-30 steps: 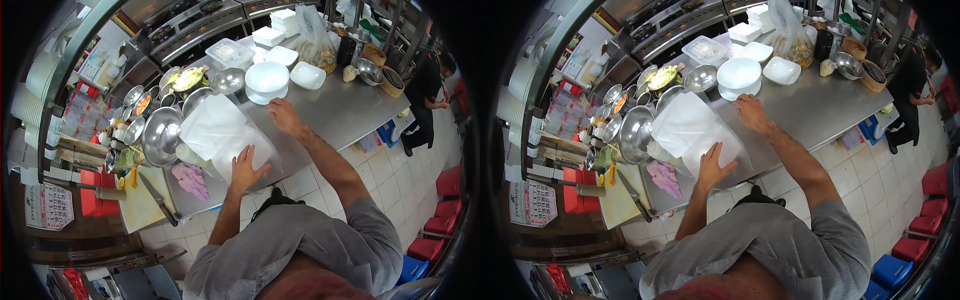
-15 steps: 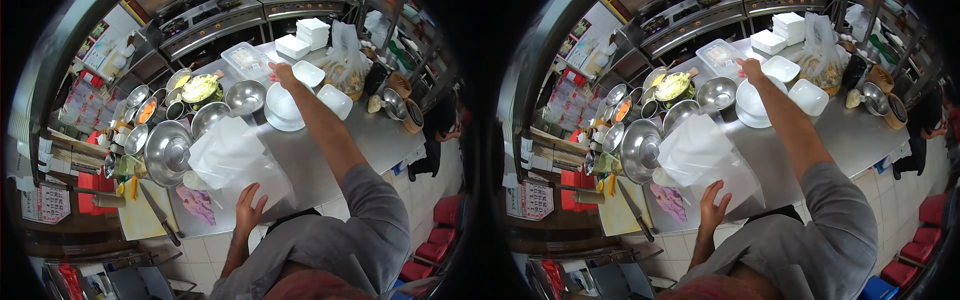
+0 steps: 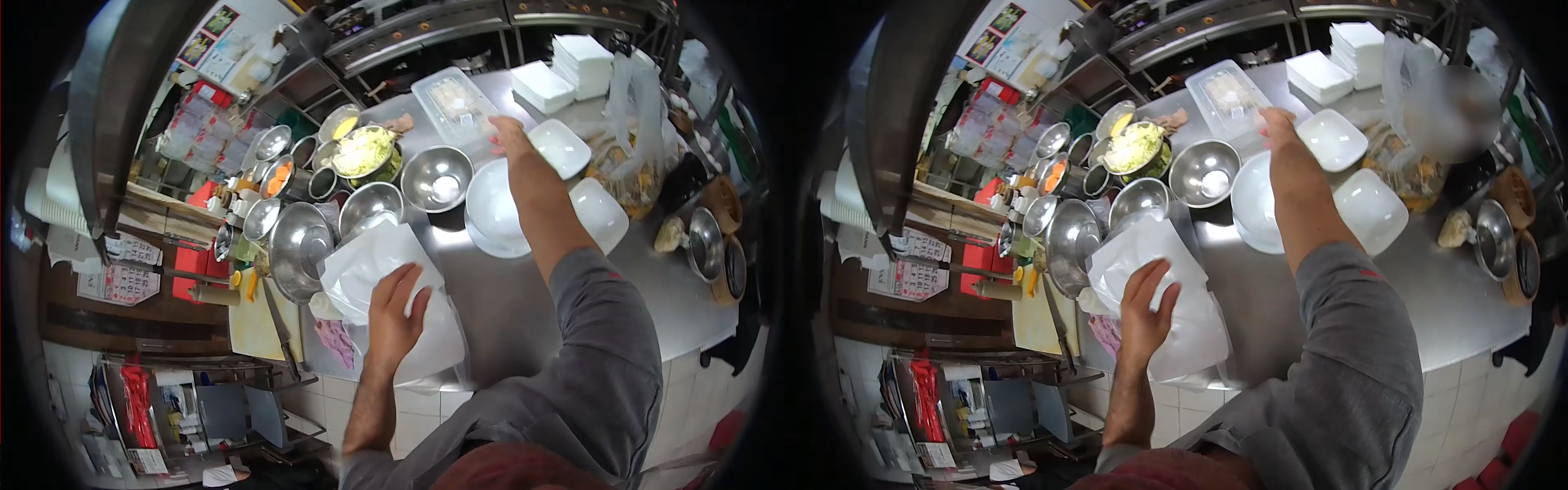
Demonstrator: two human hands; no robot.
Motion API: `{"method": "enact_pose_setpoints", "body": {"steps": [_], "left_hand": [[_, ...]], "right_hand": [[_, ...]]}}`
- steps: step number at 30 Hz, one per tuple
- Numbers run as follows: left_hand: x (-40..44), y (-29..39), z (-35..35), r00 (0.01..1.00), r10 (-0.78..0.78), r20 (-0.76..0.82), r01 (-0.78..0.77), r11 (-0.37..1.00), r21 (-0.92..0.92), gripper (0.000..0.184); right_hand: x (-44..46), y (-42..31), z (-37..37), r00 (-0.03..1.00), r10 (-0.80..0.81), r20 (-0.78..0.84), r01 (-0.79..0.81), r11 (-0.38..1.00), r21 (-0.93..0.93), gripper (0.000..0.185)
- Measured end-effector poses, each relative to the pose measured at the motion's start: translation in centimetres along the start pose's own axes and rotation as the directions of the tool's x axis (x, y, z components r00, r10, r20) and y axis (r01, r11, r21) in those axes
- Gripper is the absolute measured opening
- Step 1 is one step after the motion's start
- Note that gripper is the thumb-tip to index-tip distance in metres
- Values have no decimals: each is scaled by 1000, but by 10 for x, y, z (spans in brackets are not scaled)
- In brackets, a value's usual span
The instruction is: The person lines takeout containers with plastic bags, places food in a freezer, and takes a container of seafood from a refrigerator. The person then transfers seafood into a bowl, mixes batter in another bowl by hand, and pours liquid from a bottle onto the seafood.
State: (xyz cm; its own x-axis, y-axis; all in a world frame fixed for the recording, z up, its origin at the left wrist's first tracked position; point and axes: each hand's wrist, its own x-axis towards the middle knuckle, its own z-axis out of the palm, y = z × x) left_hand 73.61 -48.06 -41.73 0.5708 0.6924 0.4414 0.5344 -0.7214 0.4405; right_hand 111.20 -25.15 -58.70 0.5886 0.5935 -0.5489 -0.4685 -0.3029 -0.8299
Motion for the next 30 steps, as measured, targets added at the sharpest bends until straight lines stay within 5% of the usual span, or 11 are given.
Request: {"method": "enact_pose_setpoints", "body": {"steps": [2,6,8,12,14,18,24,26,30], "left_hand": [[38,-1,20,988,130,79,-138,984,112,38],[89,-22,74,973,109,206,-164,948,274,40],[105,-45,102,941,-7,337,-160,871,464,38],[128,-76,138,868,-217,447,-152,740,655,32],[132,-83,146,796,-317,516,-167,704,691,24],[128,-96,161,789,-332,518,-165,697,698,22],[132,-110,176,877,-118,465,-255,706,661,22],[138,-103,170,962,-7,273,-188,707,681,22],[160,-85,150,974,-58,219,-112,719,686,20]], "right_hand": [[25,3,1,995,96,13,-94,991,-95,39],[20,-13,2,991,136,-23,-137,989,-49,41],[11,-27,8,997,-22,-70,23,1000,20,48],[2,-49,15,990,-65,126,25,955,297,53],[-13,-61,18,989,-85,123,46,956,291,52],[-42,-76,7,983,-123,137,71,939,337,51],[-87,-77,-47,940,-285,188,200,907,371,42],[-118,-83,-73,931,-328,163,245,888,389,38],[-206,-84,-123,854,-472,221,348,832,432,31]]}}
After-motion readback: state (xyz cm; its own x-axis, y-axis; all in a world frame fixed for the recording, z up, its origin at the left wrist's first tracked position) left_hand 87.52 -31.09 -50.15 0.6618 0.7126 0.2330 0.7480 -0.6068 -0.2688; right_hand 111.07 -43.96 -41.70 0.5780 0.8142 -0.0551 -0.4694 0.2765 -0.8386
